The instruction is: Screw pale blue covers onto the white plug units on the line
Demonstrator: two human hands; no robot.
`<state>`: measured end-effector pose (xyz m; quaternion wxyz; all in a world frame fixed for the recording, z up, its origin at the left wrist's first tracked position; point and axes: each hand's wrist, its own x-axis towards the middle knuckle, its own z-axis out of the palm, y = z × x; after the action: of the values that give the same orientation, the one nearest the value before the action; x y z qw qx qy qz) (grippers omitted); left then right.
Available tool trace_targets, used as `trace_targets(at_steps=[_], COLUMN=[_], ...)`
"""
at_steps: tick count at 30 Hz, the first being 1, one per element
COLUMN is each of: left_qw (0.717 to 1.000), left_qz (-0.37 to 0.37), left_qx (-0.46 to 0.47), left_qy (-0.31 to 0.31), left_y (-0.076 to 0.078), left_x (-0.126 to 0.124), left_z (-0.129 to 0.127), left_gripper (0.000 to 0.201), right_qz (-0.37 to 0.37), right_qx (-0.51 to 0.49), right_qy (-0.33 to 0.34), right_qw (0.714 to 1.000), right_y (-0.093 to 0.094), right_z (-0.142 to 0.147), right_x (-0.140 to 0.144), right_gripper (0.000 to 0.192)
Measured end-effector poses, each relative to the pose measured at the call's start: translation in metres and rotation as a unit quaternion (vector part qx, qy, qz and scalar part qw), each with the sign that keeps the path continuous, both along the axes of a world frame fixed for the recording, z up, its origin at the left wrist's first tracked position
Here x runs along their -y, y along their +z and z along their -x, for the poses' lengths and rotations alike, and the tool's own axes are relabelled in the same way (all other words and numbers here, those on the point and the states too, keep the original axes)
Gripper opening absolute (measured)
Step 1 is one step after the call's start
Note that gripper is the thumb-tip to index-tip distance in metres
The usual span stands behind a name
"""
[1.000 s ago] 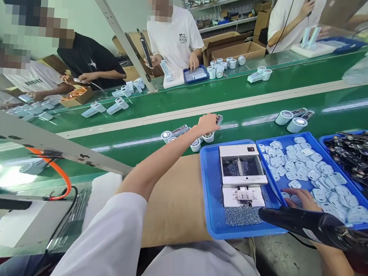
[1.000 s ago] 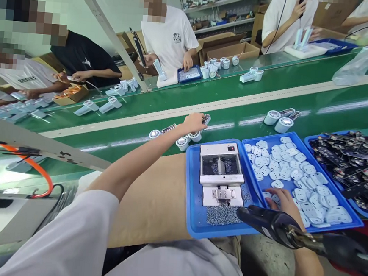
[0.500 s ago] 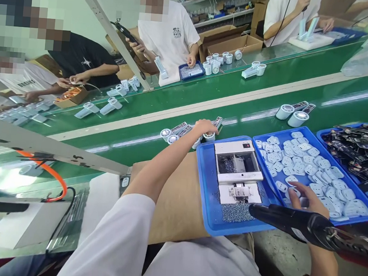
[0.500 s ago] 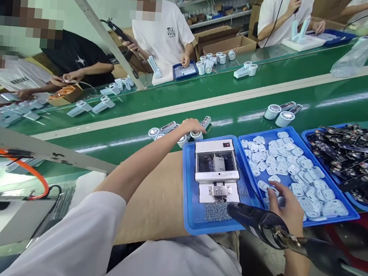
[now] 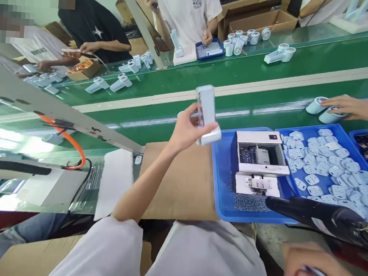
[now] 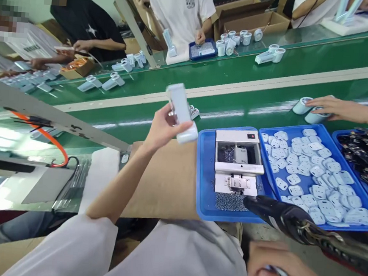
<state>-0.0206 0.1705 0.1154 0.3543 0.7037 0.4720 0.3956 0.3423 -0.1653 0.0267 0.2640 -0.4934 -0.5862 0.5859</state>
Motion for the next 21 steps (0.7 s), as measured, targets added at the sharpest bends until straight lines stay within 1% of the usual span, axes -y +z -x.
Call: trace_targets(at_steps=[1, 2, 3, 4, 6, 7, 9, 10, 11, 13, 16, 18, 21], left_qw=[0.999, 0.998, 0.997, 0.996, 0.995, 0.995, 0.995, 0.994, 0.993, 0.990, 0.986, 0.986, 0.987], left_qz=[0.019, 0.039, 0.058, 0.072, 0.087, 0.087, 0.074, 0.065, 0.056, 0.042, 0.010, -0.018, -0.039], left_qx=[0.032, 0.051, 0.058, 0.058, 0.051, 0.050, 0.064, 0.078, 0.093, 0.121, 0.135, 0.142, 0.150], left_qy=[-0.003, -0.001, 0.001, 0.005, 0.011, 0.009, -0.013, -0.026, -0.036, -0.062, -0.096, -0.088, -0.049], left_y=[-0.010, -0.020, -0.031, -0.042, -0.060, -0.067, -0.077, -0.082, -0.085, -0.093, -0.102, -0.106, -0.107], left_x=[0.021, 0.043, 0.063, 0.083, 0.117, 0.130, 0.150, 0.156, 0.161, 0.166, 0.168, 0.168, 0.168], left_z=[0.013, 0.023, 0.032, 0.038, 0.048, 0.050, 0.054, 0.055, 0.055, 0.053, 0.046, 0.039, 0.030], left_gripper=[0.072, 0.073, 0.072, 0.071, 0.071, 0.072, 0.075, 0.078, 0.082, 0.092, 0.106, 0.110, 0.106], right_qz=[0.012, 0.000, -0.024, -0.040, -0.055, -0.059, -0.069, -0.076, -0.085, -0.110, -0.158, -0.184, -0.208], right_qx=[-0.001, -0.021, -0.042, -0.044, -0.039, -0.032, -0.024, -0.021, -0.018, -0.008, 0.014, 0.026, 0.048], right_qy=[0.051, 0.088, 0.105, 0.077, 0.014, -0.024, -0.073, -0.083, -0.086, -0.086, -0.102, -0.114, -0.130], right_qw=[0.999, 0.996, 0.993, 0.995, 0.998, 0.997, 0.995, 0.993, 0.993, 0.990, 0.982, 0.976, 0.968], right_y=[0.013, 0.024, 0.031, 0.034, 0.030, 0.024, 0.011, 0.005, 0.000, -0.006, -0.009, -0.010, -0.011], right_z=[0.021, 0.045, 0.070, 0.094, 0.139, 0.157, 0.184, 0.192, 0.199, 0.206, 0.213, 0.217, 0.224], right_x=[-0.013, -0.028, -0.043, -0.056, -0.078, -0.085, -0.095, -0.099, -0.101, -0.104, -0.106, -0.104, -0.099], right_gripper=[0.045, 0.046, 0.047, 0.045, 0.041, 0.044, 0.060, 0.065, 0.066, 0.059, 0.050, 0.049, 0.049])
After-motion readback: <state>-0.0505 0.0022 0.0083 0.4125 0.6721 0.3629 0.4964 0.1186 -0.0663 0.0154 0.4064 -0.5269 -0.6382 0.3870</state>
